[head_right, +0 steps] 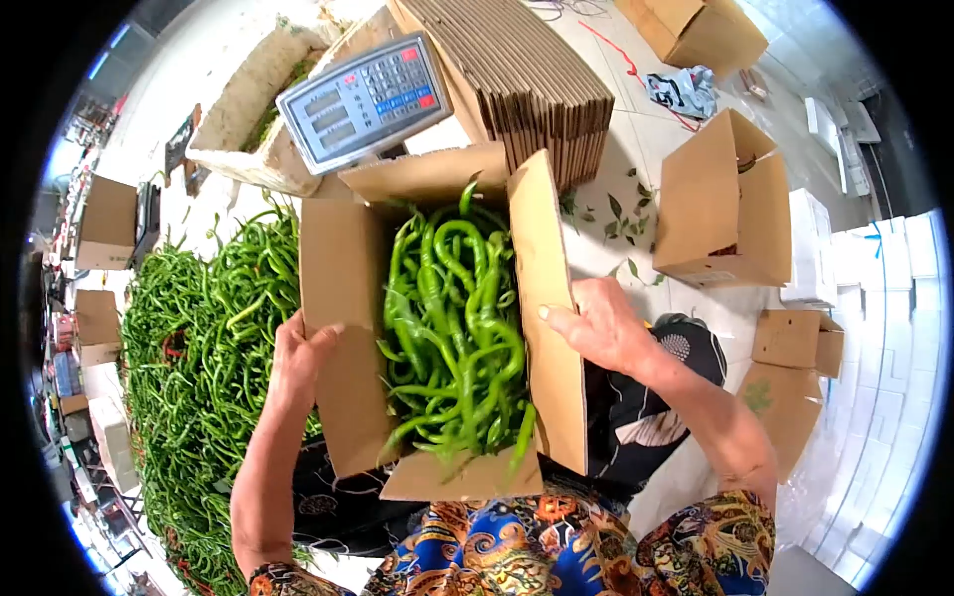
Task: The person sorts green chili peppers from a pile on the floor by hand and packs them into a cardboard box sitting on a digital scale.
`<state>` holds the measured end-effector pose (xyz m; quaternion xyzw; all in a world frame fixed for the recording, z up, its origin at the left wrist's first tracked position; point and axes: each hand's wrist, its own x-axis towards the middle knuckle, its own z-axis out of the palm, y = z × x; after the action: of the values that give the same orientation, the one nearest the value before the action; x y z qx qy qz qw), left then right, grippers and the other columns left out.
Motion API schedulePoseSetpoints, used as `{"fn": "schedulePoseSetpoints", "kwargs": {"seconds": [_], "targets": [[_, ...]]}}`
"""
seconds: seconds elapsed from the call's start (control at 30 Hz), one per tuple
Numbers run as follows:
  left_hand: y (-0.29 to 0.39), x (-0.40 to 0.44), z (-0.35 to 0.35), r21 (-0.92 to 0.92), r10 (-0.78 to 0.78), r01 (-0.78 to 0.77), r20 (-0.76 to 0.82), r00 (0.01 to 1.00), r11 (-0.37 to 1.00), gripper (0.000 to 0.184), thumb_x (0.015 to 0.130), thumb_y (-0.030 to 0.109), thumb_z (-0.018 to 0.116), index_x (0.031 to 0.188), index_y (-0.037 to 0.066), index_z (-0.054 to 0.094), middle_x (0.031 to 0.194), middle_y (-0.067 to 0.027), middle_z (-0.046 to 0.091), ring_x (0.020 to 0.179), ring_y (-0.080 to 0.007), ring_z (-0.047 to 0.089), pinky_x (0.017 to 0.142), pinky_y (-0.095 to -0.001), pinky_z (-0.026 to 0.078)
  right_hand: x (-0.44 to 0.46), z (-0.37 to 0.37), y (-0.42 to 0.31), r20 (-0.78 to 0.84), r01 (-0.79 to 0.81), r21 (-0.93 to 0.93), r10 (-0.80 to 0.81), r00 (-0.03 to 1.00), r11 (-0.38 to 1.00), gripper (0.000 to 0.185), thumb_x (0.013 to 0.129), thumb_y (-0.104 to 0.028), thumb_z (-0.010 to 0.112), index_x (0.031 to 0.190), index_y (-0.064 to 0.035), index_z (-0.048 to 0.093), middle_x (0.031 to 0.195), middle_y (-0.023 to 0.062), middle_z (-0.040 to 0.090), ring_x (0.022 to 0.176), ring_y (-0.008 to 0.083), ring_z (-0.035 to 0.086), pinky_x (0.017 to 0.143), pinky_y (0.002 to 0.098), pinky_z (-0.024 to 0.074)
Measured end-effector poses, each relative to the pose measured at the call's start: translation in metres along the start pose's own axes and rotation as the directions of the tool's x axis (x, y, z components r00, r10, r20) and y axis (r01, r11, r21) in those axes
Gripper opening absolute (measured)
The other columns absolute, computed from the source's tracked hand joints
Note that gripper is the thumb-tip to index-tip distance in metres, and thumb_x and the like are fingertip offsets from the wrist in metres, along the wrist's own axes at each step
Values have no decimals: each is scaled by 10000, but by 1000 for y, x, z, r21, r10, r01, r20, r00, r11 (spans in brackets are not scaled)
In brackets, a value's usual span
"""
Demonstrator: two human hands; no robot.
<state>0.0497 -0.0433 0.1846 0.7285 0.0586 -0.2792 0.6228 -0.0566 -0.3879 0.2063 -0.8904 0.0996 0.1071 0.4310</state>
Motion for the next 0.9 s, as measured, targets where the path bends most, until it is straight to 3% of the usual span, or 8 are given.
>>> {"fn": "schedulePoseSetpoints", "kwargs": {"seconds": [0.07, 0.17, 0.3, 0.47, 0.53, 0.57, 0.73, 0.9], "targets": [[1, -11, 8, 7, 16, -17, 21, 1000, 1000, 281, 874, 77, 629, 1134, -24, 600, 942, -66, 674, 806, -124, 631, 707, -272, 514, 9, -9, 4, 87, -143, -104, 152, 984, 984, 258, 848, -215, 643, 882, 40, 644, 688, 144, 627, 631, 115, 522, 605, 333, 458], [-2, -23, 15, -6, -13, 13, 13, 1000, 1000, 284, 861, 62, 617, 1123, -43, 581, 980, -83, 660, 824, -143, 637, 742, -292, 521, 19, -21, -1, 141, -76, -140, 95, 985, 987, 349, 863, -309, 619, 882, 39, 640, 731, 220, 635, 651, 283, 629, 658, 398, 484], [-2, -44, 19, -121, -63, 60, -15, 998, 991, 292, 855, 46, 607, 1130, -43, 572, 993, -94, 664, 842, -166, 651, 768, -308, 533, 57, -24, 6, -35, -15, -159, 9, 999, 987, 466, 906, -438, 586, 1034, 9, 610, 867, 230, 656, 744, 325, 632, 697, 408, 480], [-14, -64, 10, -145, -151, 139, -75, 986, 980, 295, 849, 53, 621, 1124, -42, 571, 995, -91, 662, 873, -172, 641, 803, -309, 518, 134, -6, -28, 82, 71, 17, -72, 994, 997, 528, 976, -434, 518, 1307, -23, 529, 1197, 117, 636, 1113, 146, 563, 929, 324, 448], [-12, -69, 6, -142, -155, 143, -75, 985, 979, 281, 846, 51, 620, 1108, -41, 577, 971, -86, 663, 852, -172, 643, 794, -305, 518, 177, 6, -11, 210, 21, 536, -156, 965, 844, 526, 990, -426, 506, 1345, -39, 520, 1310, 100, 573, 1258, 146, 466, 1035, 314, 375], [-11, -71, 4, -142, -159, 147, -76, 984, 979, 275, 844, 50, 620, 1100, -41, 580, 958, -83, 664, 842, -171, 644, 790, -303, 518, 184, -11, -31, 336, -27, 557, -195, 921, 830, 539, 1001, -385, 501, 1410, -38, 445, 1420, 105, 476, 1339, 195, 389, 1085, 334, 323], [-8, -62, -11, -83, -185, 177, -94, 978, 981, 250, 834, 46, 630, 1063, -45, 589, 948, -89, 673, 833, -169, 650, 778, -303, 518, 251, 25, 2, 293, -243, 752, 19, 956, 613, 814, 941, -398, 607, 1535, -81, 150, 1515, 111, 325, 1361, 251, 341, 1059, 413, 334], [10, -58, -11, -30, -274, 272, -89, 958, 962, 226, 836, 39, 635, 1045, -41, 609, 936, -83, 678, 819, -157, 646, 758, -291, 515, 286, 51, -2, 43, -15, 829, -38, 998, 559, 460, 941, -317, 620, 1295, -142, 383, 1309, 36, 478, 1200, 161, 425, 977, 400, 362]]}}
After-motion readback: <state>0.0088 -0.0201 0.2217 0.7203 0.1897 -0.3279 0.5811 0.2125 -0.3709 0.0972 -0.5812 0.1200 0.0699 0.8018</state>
